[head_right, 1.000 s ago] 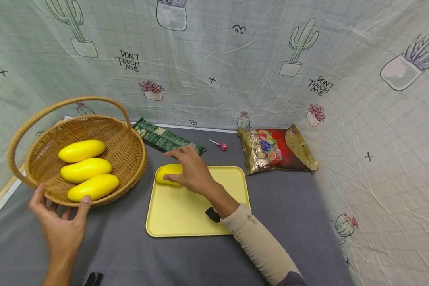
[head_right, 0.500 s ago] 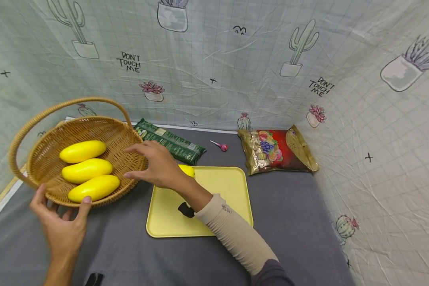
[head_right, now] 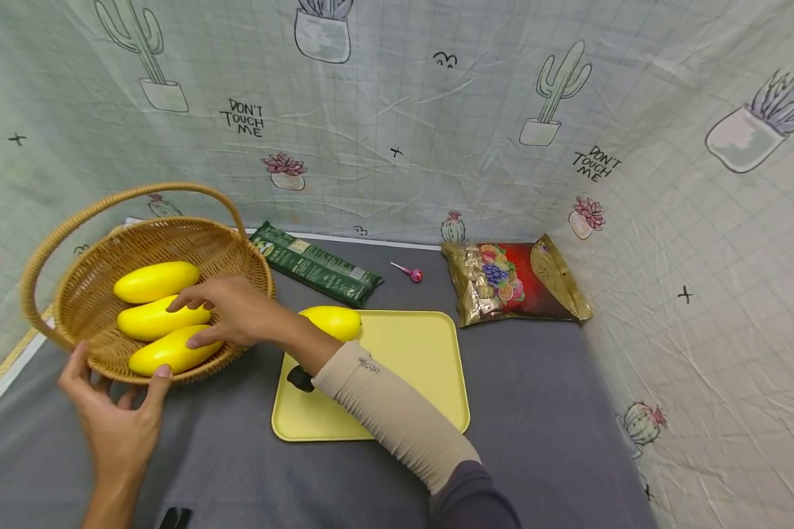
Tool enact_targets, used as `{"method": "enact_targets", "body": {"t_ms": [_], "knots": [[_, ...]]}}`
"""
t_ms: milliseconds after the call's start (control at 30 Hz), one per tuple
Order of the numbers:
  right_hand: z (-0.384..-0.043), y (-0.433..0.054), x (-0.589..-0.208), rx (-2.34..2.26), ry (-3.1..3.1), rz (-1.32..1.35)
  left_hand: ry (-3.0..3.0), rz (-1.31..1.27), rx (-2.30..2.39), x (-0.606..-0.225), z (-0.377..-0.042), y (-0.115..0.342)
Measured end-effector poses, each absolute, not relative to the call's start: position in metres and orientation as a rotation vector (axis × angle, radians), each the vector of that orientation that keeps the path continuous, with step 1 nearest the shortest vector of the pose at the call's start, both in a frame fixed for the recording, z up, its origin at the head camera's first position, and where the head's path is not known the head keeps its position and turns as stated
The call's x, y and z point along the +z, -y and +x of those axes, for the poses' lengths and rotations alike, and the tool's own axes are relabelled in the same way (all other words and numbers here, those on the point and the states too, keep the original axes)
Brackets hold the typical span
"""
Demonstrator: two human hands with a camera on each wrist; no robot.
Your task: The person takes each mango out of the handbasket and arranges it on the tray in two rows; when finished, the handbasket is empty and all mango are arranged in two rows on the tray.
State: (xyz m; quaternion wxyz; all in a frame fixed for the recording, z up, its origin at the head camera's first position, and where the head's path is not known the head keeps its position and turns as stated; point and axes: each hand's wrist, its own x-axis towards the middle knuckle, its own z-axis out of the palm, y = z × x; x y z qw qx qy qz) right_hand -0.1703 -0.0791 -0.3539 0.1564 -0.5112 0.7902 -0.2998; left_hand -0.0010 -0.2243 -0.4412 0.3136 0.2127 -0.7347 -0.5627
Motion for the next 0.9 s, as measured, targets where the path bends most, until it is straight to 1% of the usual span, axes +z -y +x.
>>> {"method": "enact_targets", "body": {"t_ms": [400, 733, 900], "knots": [[-0.184, 0.120, -0.361, -0.620, -2.066, -1.479, 1.960, 0.567, -1.479, -0.440, 0.000, 0.224], [-0.186, 0.136, -0.371, -0.506, -2.126, -1.420, 1.969, 0.584, -1.453, -0.441, 0.000, 0.224], [-0.186, 0.140, -0.372, -0.473, -2.117, -1.446, 1.961, 0.573, -1.447, -0.442, 0.001, 0.224]]}}
